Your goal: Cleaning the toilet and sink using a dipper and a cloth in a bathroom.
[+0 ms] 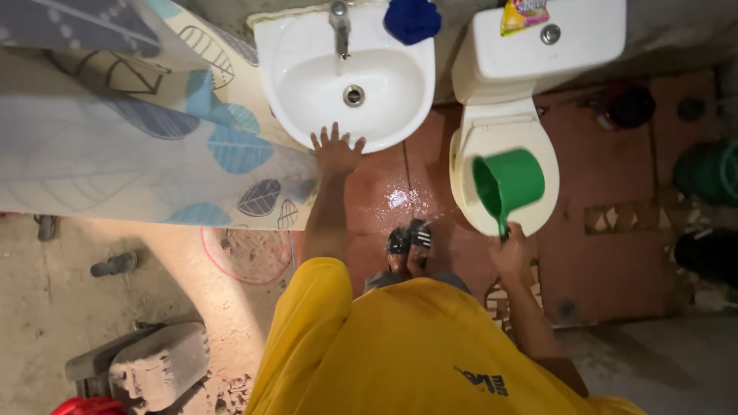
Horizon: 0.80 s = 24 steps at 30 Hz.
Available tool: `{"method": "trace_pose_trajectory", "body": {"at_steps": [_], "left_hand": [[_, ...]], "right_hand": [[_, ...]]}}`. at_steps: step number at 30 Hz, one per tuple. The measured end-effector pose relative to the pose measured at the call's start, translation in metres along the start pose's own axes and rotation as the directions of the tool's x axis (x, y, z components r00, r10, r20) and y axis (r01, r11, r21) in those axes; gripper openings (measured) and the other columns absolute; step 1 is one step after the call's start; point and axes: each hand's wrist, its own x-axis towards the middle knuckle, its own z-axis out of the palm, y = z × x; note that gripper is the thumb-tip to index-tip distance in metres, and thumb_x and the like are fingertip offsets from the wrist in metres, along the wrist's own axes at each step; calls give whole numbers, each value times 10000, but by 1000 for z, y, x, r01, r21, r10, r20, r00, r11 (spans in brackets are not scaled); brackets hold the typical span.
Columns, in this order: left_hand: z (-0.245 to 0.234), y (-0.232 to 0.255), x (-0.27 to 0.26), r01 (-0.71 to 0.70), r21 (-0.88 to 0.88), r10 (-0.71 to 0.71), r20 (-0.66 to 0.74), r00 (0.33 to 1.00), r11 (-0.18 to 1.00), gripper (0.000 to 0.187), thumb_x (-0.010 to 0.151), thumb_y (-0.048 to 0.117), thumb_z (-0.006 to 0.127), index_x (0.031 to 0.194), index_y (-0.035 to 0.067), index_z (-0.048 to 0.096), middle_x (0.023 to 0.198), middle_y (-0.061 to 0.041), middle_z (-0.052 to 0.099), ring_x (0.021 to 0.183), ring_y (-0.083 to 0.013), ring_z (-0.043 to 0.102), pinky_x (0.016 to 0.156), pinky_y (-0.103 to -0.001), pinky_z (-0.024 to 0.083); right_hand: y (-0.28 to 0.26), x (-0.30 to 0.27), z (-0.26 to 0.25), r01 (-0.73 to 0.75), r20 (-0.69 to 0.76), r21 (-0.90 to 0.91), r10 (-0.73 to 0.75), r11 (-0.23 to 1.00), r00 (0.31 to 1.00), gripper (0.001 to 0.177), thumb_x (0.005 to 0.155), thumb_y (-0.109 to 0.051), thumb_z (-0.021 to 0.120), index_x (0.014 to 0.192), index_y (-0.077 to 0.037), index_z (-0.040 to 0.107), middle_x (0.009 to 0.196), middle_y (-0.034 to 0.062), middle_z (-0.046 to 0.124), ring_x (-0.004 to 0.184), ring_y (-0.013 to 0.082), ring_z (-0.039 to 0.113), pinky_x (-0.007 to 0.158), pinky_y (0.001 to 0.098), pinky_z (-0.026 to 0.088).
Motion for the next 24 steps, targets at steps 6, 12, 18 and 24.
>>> {"method": "trace_pose_trajectory", "body": {"at_steps": [6, 12, 18, 24], "left_hand": [[2, -4, 4, 4, 15, -4, 15, 1000, 1000, 719, 976, 688, 338, 1412, 196, 627, 1659, -104, 302, 1526, -384, 218, 1236, -578, 5], [-6, 3, -4, 2, -21, -4, -80, 997, 1000, 637, 960, 641, 455, 1354, 187, 666, 1607, -110, 399, 1496, -370, 289, 1236, -595, 67], [73, -19, 25, -43, -186, -35, -394, 919, 982, 517, 1007, 480, 526, 1346, 115, 662, 1433, -133, 630, 1417, -362, 491, 1255, -620, 134], [25, -10, 45, 104, -601, -307, -246, 919, 793, 545, 975, 341, 579, 1421, 28, 567, 1287, -232, 670, 1246, -417, 610, 1183, -575, 295]], "right_hand": [[-102, 97, -6, 22, -77, 199, -7, 980, 997, 310, 836, -23, 720, 1130, 25, 634, 818, 140, 675, 690, 267, 665, 683, 405, 550], [-151, 172, 16, -180, 185, 613, 81, 769, 979, 270, 911, -10, 705, 1167, 20, 629, 862, 55, 693, 666, 111, 637, 565, 271, 536], [-187, 219, 65, -469, 541, 604, 101, 644, 835, 253, 875, -5, 766, 1081, 64, 637, 753, 67, 650, 504, 134, 574, 410, 293, 433], [-220, 238, 102, -289, 600, 307, 51, 907, 798, 247, 886, -85, 740, 1090, 53, 734, 722, 101, 719, 507, 137, 613, 453, 329, 467]]}}
